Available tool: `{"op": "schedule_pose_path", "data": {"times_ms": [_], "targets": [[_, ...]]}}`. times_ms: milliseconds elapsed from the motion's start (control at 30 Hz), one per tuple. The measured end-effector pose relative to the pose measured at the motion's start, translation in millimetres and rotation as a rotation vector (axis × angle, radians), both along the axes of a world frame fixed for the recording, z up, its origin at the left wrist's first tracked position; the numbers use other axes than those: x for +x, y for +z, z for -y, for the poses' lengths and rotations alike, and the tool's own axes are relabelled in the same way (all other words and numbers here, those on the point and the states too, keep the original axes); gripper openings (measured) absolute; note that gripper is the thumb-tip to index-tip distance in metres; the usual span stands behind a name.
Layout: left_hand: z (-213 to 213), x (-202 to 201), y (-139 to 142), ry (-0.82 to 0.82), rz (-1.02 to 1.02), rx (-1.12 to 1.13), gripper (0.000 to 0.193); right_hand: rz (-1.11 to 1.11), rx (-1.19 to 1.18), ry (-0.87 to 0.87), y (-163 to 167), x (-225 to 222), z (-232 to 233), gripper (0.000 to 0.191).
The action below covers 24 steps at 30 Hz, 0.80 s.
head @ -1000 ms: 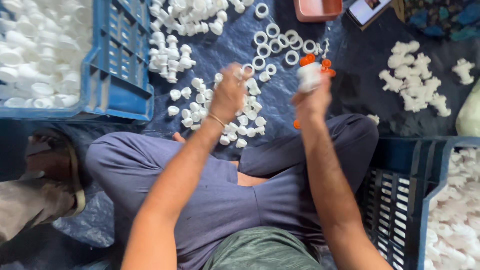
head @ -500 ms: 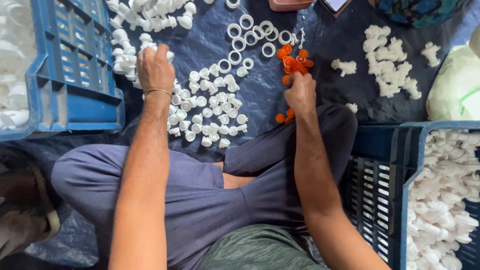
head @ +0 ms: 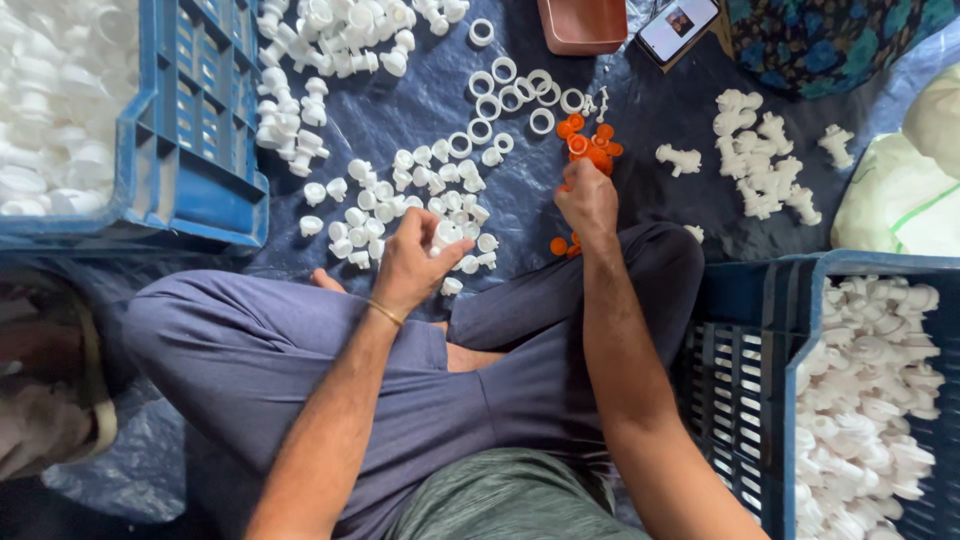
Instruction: The person sits on the floor and repeatedly picks up white plastic fittings and orange caps, then presses them together to form assembled units. The person places the completed assemblies into a nearby blue crate.
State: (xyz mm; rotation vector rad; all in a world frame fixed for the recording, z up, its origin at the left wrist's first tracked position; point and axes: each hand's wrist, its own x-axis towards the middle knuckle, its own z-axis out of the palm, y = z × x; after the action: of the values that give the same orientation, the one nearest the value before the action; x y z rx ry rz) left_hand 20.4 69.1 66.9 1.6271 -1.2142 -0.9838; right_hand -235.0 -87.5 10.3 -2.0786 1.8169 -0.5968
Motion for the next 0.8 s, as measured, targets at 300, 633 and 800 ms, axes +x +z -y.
{"op": "schedule_pose_path", "data": {"times_ms": [300,633,800], "targets": [[34,-19,-50,-0.136,0.019,-0.283,0.042,1.076,0.578,0.318,38,32,-39,0.021],[35,-14,-43,-0.164,-0.144,-0.071,0.035,0.455,-0.136,0.708,62,66,-60,0.018],[36,-15,-42,-0.207,-0.172,0.014,0.034,0.274,-0.305,0.792,76,69,-62,0.015]]}}
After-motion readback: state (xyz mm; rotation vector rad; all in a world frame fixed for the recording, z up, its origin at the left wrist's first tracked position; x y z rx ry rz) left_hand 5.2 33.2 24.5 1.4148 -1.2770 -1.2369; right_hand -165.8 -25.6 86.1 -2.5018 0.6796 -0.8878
